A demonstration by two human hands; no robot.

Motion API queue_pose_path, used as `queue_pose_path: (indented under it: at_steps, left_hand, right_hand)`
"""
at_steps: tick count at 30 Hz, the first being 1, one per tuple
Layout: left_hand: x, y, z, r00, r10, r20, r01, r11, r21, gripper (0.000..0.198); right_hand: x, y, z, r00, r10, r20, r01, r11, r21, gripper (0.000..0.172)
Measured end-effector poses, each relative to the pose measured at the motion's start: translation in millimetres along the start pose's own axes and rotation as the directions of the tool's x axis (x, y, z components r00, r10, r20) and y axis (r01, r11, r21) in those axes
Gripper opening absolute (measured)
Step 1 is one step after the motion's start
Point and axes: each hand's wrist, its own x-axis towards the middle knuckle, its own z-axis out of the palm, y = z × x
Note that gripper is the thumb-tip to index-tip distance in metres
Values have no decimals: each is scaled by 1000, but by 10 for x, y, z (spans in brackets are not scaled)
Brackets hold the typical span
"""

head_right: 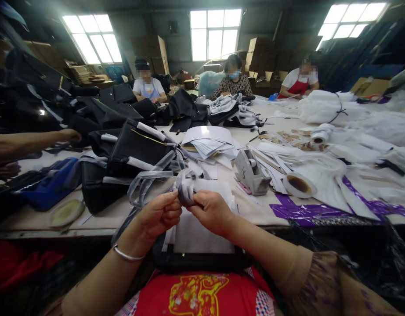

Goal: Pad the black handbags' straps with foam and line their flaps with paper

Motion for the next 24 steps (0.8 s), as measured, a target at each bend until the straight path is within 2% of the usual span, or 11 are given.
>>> queue_pose_path:
  at_steps: [3, 6, 8, 10, 11, 13, 15, 17, 19, 21, 24]
  left_hand:
    - [57, 0, -49, 998, -48, -30, 46, 997, -68, 43]
    - [75, -74, -38, 997, -1, -77, -2, 999, -45, 39]
    - [55, -122, -20, 992, 68, -108, -59, 995, 85, 32]
    - [19, -159, 1, 975, 170, -142, -120, 945, 303, 30]
    - [-1, -172, 13, 962, 234, -140, -154, 890, 430, 29]
    - [-36, -190, 37, 928, 363, -80, -227, 723, 652, 26]
    - [-62, -195, 53, 903, 430, 8, -276, 565, 777, 22]
    - [-79, -181, 49, 894, 445, 54, -289, 482, 827, 23]
    - [-87, -143, 24, 908, 414, 67, -271, 457, 847, 26]
    - [-77, -85, -13, 946, 319, 62, -230, 522, 821, 28]
    - [0, -5, -57, 991, 137, 5, -112, 794, 598, 38]
  right_hand:
    - [-24, 41, 26, 983, -175, 50, 182, 958, -223, 21]
    - [-20, 40, 2, 978, -184, 99, 203, 946, -252, 16]
    - [5, 17, -59, 985, -83, 150, 97, 991, -90, 16]
    - [50, -7, -134, 959, 110, 262, -165, 966, 197, 30]
    - [77, -16, -166, 915, 216, 342, -336, 875, 348, 36]
    - [130, -25, -196, 784, 358, 507, -615, 558, 558, 42]
    - [166, -24, -174, 687, 407, 602, -719, 266, 642, 41]
    - [177, -25, -117, 666, 433, 607, -714, 138, 686, 39]
    - [169, -38, -52, 687, 477, 549, -672, 129, 729, 40]
    - [153, -59, 0, 713, 522, 468, -640, 212, 738, 39]
    - [128, -73, 58, 801, 524, 289, -572, 526, 630, 34]
